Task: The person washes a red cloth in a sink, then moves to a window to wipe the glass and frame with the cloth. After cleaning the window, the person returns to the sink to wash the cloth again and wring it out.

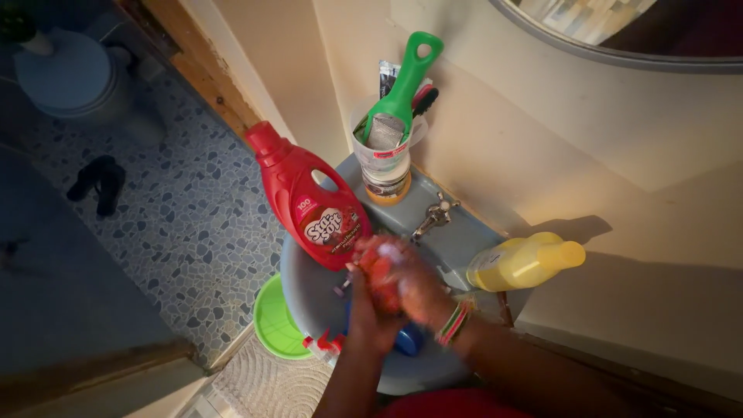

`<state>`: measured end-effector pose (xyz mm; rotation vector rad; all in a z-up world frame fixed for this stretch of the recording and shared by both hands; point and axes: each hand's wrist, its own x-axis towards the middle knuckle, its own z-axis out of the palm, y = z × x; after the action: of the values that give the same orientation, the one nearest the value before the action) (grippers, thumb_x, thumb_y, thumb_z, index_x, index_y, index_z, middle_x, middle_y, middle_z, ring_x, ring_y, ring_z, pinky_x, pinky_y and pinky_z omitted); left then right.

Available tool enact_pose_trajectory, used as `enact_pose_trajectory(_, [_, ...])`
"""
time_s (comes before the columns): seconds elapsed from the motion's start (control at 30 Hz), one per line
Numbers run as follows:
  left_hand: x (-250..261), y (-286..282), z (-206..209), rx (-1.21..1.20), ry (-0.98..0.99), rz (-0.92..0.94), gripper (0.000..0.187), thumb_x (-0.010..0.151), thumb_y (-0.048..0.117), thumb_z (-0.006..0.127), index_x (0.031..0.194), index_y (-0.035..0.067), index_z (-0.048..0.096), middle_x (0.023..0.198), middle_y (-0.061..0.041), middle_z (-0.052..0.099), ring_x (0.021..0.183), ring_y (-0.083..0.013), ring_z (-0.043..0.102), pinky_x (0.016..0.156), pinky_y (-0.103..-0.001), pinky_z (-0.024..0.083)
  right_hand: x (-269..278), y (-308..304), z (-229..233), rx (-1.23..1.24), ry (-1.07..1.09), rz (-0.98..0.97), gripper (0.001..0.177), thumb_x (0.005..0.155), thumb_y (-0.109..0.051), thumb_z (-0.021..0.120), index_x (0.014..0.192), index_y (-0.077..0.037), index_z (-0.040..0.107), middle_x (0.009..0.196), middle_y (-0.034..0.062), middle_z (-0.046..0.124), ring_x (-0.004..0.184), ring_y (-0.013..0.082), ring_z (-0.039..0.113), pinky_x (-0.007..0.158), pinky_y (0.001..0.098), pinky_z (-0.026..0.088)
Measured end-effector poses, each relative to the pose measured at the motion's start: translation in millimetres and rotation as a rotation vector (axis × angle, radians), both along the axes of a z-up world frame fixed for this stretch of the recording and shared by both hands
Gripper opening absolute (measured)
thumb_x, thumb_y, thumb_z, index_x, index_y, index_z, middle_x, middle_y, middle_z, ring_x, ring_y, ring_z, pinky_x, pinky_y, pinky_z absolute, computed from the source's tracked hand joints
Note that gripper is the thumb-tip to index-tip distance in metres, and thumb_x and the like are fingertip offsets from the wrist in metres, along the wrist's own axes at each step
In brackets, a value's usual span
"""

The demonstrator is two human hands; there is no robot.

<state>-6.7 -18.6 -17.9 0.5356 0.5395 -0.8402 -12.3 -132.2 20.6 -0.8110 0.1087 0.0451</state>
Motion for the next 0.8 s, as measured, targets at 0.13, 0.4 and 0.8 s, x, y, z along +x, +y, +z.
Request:
enact_pose_trajectory(0.13, [10, -5, -21, -0.161, -0.098, 0.119, 0.052, 0.102, 0.045, 0.036, 0.140, 0.014, 0.053, 0.131, -0.009, 0.063, 0.122, -0.0236, 0.058, 0.102, -0.047, 0.044, -25, 49, 5, -0.801, -0.153, -0.064, 0.045, 0.099, -0.007, 0.049, 0.144, -0.004, 0.049, 0.131, 0.0150, 0.063, 0.128, 0.0267, 0.059, 0.114, 0.0402, 0.039])
enact_pose_trajectory(0.4, [1, -6, -32, -0.082, -0.079, 0.067, 0.041, 0.104, 0.020, 0.038, 0.140, 0.004, 0.050, 0.126, -0.014, 0.064, 0.114, -0.0241, 0.064, 0.099, -0.042, 0.051, 19, 15, -48, -0.891, 0.246, -0.311, 0.033, 0.097, -0.009, 0.049, 0.126, -0.006, 0.064, 0.116, 0.0143, 0.071, 0.105, 0.0241, 0.070, 0.094, 0.0366, 0.054])
enact_pose_trajectory(0.8, [10, 4, -33, -0.002, -0.042, -0.026, 0.042, 0.105, 0.023, 0.043, 0.141, 0.003, 0.055, 0.127, -0.014, 0.067, 0.113, -0.0254, 0.066, 0.099, -0.042, 0.053, -17, 7, -29, -1.584, -0.145, -0.465, 0.038, 0.099, -0.018, 0.057, 0.129, 0.005, 0.060, 0.129, 0.0287, 0.060, 0.120, 0.0445, 0.056, 0.103, 0.0449, 0.043])
